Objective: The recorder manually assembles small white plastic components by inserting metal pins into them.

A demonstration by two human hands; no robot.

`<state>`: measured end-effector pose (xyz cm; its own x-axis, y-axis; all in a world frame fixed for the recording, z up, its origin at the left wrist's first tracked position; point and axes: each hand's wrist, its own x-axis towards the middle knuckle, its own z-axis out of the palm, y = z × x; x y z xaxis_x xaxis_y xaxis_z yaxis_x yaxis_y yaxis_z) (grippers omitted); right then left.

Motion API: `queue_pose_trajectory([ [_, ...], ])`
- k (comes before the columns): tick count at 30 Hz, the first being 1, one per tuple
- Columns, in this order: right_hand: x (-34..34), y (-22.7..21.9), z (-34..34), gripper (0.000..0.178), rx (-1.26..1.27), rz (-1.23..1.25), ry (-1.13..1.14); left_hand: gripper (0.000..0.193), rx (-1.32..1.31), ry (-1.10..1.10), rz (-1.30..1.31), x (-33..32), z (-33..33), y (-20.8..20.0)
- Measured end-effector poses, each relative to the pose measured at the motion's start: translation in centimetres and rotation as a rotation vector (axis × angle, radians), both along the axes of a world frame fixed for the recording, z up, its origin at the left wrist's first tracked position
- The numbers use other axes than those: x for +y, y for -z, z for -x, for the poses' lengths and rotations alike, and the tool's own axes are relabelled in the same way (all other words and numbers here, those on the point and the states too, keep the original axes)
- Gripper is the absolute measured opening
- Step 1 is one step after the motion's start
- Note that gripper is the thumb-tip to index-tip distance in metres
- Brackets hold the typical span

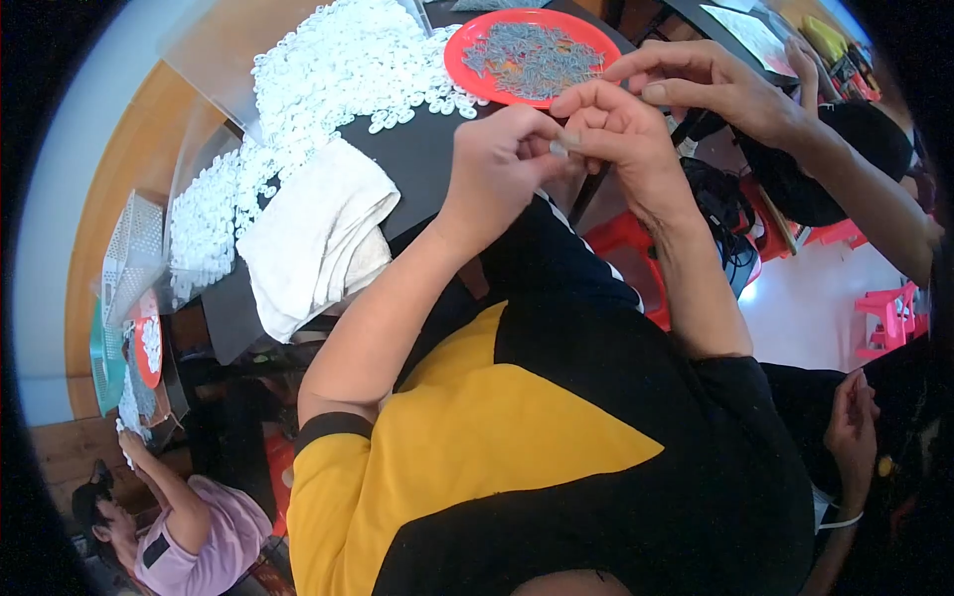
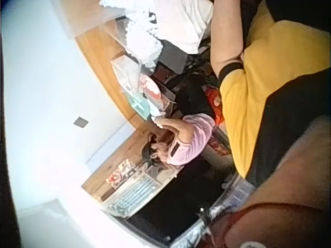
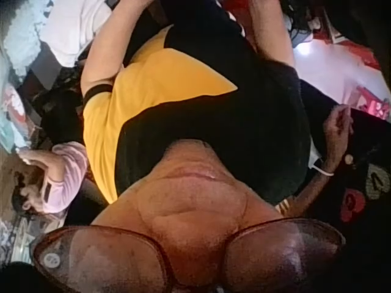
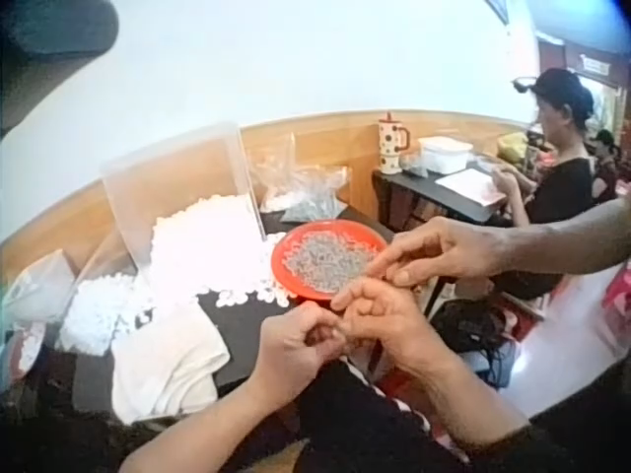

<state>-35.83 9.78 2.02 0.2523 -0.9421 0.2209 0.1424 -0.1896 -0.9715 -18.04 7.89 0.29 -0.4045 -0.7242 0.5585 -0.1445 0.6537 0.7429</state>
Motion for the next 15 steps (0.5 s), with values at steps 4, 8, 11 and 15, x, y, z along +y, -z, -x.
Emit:
queue_pose_trajectory([
  [4, 0.7, 1.6, -1.0, 0.017, -0.168, -0.077, 0.204, 0.017, 0.496, 0.173, -0.723, -0.4, -0.2, 0.0],
  [8, 1.8, 1.6, -1.5, 0.019, -0.13, -0.223, 0.145, 0.017, 0.761, 0.182, -0.782, -0.1, 0.8, 1.1],
  [11, 1.9, 0.9, -2.1, 0.02, -0.246, -0.264, 0.069, 0.017, 0.834, 0.305, -0.846, 0.5, 1.0, 1.6],
  [15, 1.8, 0.6, -2.0, 0.018, -0.235, -0.29, 0.044, 0.019, 0.804, 0.336, -0.785, 0.7, 1.1, 1.8],
])
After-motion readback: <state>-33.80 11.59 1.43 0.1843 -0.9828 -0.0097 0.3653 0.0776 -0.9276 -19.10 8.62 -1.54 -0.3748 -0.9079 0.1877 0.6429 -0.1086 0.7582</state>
